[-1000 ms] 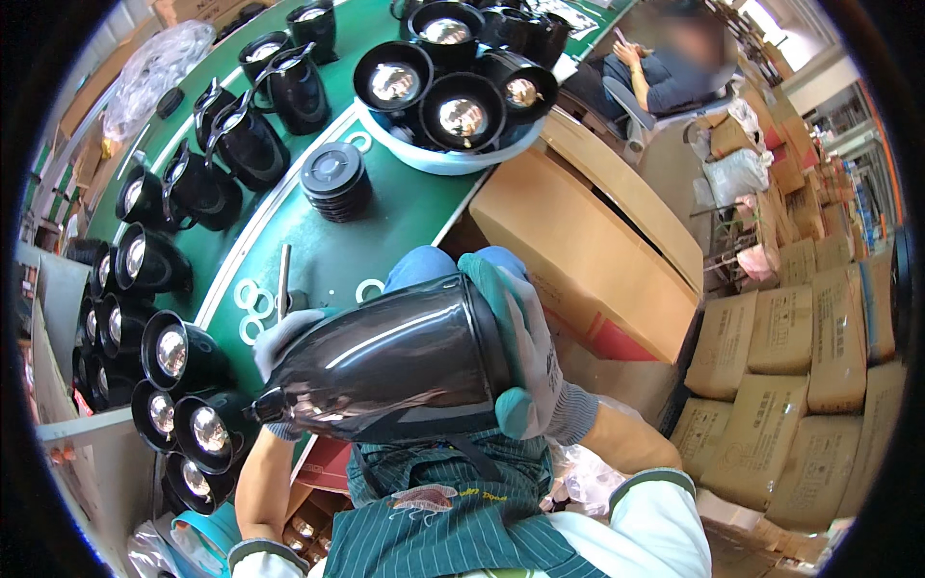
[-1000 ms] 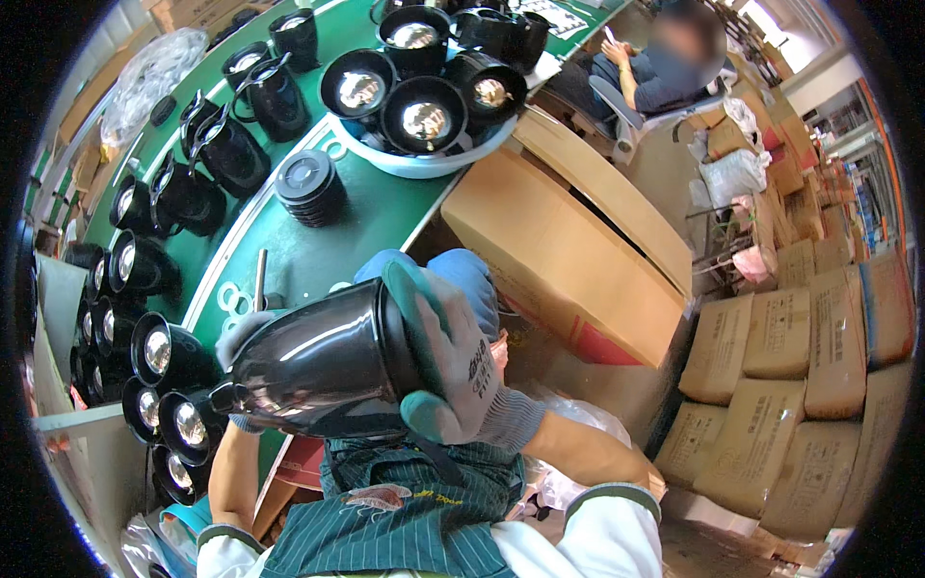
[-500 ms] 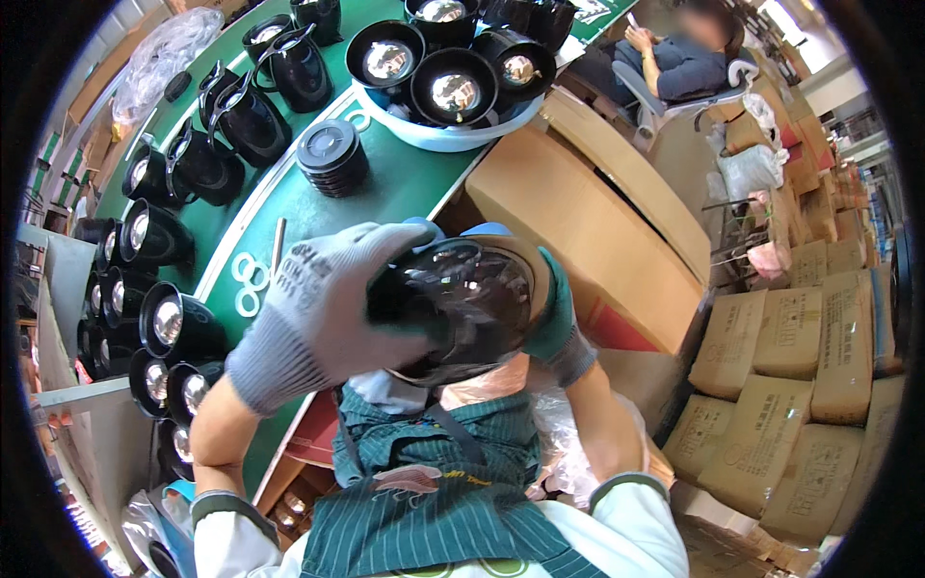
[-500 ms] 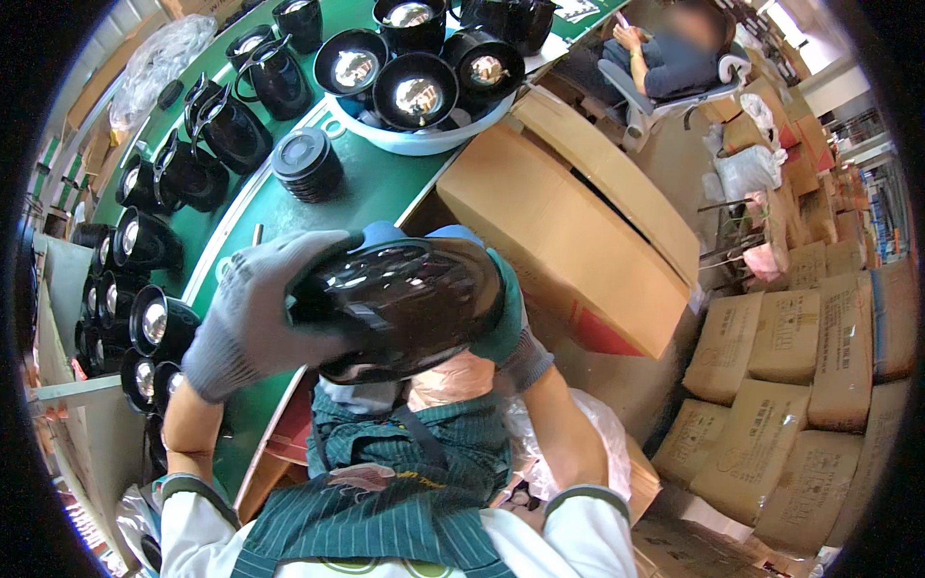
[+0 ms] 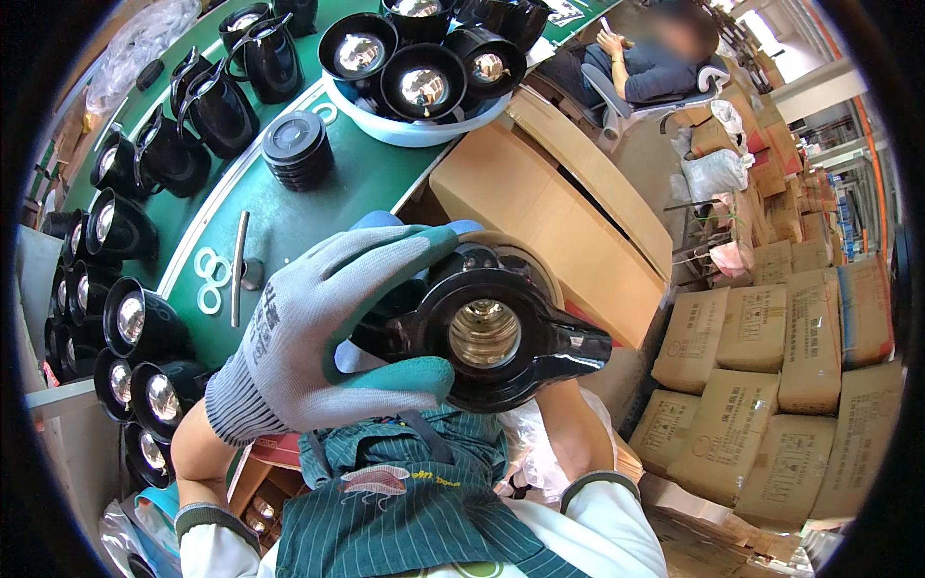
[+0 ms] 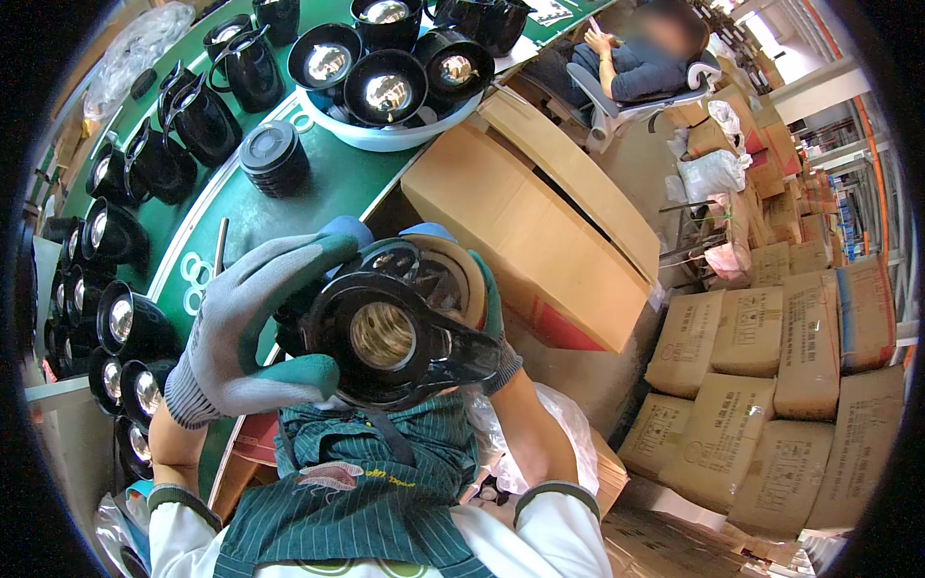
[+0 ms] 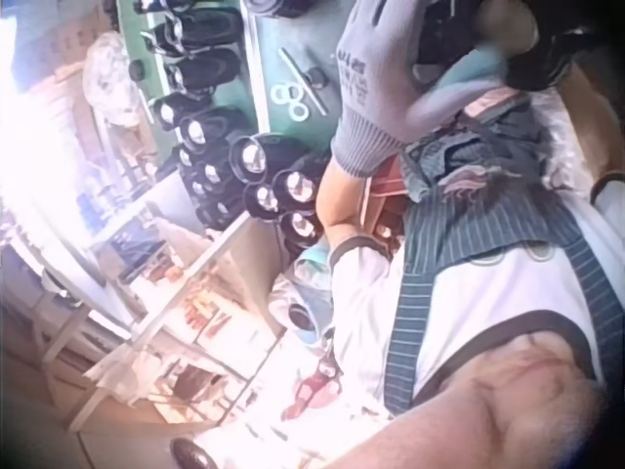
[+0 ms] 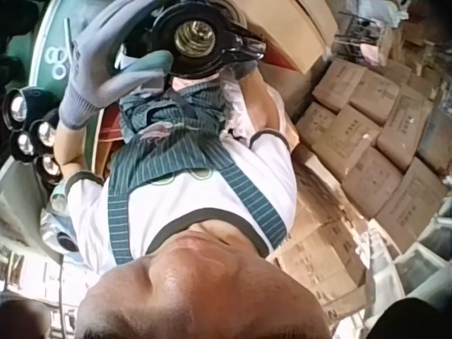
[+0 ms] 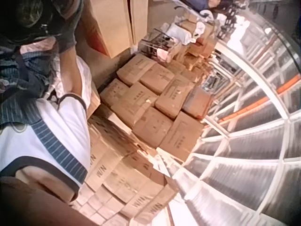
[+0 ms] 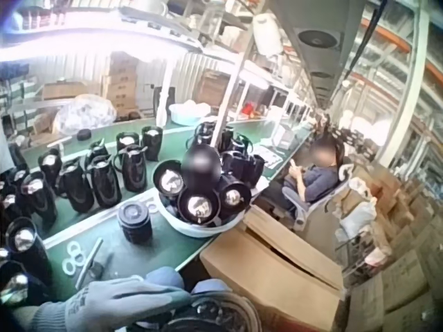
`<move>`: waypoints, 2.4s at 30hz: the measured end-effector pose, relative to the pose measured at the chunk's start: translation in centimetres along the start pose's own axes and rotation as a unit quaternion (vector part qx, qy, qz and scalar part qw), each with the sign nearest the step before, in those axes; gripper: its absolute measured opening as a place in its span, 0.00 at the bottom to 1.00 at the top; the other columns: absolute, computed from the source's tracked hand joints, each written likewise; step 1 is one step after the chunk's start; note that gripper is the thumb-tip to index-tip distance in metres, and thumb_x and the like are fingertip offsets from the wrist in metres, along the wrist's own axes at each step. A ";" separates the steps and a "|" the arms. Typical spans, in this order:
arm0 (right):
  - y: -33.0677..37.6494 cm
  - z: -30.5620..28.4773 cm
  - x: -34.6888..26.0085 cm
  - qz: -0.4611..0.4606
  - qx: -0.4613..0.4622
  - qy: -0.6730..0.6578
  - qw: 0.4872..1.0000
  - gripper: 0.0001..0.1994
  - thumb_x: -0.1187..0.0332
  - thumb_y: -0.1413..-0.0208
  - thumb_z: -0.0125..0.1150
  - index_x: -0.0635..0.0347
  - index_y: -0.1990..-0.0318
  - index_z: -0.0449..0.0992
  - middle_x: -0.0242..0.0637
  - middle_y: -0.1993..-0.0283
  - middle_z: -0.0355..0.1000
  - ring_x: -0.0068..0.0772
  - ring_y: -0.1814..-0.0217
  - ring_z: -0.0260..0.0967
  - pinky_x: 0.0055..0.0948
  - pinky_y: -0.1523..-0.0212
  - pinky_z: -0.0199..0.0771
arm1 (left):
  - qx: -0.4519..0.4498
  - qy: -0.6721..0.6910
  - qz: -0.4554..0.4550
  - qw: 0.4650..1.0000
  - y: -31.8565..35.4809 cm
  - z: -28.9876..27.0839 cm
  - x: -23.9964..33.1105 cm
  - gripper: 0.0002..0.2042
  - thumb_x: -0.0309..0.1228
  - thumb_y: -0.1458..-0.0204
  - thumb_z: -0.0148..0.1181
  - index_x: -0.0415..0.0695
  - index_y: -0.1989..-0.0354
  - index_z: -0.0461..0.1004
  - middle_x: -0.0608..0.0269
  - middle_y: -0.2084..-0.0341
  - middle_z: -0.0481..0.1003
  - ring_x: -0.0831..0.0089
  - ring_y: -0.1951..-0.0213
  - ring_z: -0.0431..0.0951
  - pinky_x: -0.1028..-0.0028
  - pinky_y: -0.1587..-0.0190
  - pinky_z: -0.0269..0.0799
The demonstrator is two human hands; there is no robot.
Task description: The person assembles black kettles by inserting a metal rod into the base, screwing on a lid, and placing the finished unit on the table. The process is repeated for multiple kettles in a repetitive sequence.
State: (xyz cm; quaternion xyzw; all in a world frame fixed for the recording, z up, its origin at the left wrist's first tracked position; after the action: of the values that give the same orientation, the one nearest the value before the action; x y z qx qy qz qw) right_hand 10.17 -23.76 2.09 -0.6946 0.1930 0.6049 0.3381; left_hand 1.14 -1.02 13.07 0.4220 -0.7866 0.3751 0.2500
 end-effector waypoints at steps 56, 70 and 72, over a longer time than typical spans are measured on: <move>1.0 3.4 9.3 0.079 0.089 -0.297 0.947 0.29 0.54 0.26 0.48 0.71 0.31 0.65 0.48 0.47 0.79 0.42 0.44 0.79 0.38 0.41 0.79 | -0.229 -0.216 -0.323 0.893 2.9 6.5 -2.8 0.32 0.36 0.43 0.61 0.33 0.33 0.61 0.42 0.59 0.73 0.46 0.63 0.81 0.56 0.61 0.78; 1.4 2.3 11.5 -0.008 -0.050 -0.534 0.844 0.31 0.47 0.23 0.26 0.50 0.77 0.66 0.30 0.86 0.63 0.37 0.76 0.65 0.52 0.38 0.65 | -0.019 -0.074 -0.209 0.975 4.8 7.6 -3.5 0.37 0.55 0.31 0.38 0.32 0.29 0.62 0.35 0.41 0.70 0.45 0.41 0.74 0.57 0.37 0.68; 0.4 2.4 11.4 -0.021 -0.064 -0.536 0.842 0.30 0.50 0.22 0.27 0.45 0.82 0.59 0.26 0.89 0.57 0.33 0.78 0.60 0.47 0.46 0.69 | 0.019 -0.013 -0.307 0.951 4.9 7.6 -4.4 0.37 0.56 0.31 0.37 0.32 0.29 0.63 0.40 0.43 0.74 0.55 0.46 0.78 0.61 0.43 0.73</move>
State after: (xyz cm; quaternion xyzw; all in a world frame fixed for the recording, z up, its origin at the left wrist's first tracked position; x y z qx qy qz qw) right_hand 10.39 -20.75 -9.19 -0.2862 -0.0723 0.8865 0.3563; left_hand -1.35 -3.22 3.54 0.6525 -0.6151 0.2895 0.3349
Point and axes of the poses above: each hand's wrist, its own y-axis away from the middle knuckle, its own z-axis out of the palm, x = y × z, the point moved 2 cm from there along -y, towards the middle knuckle
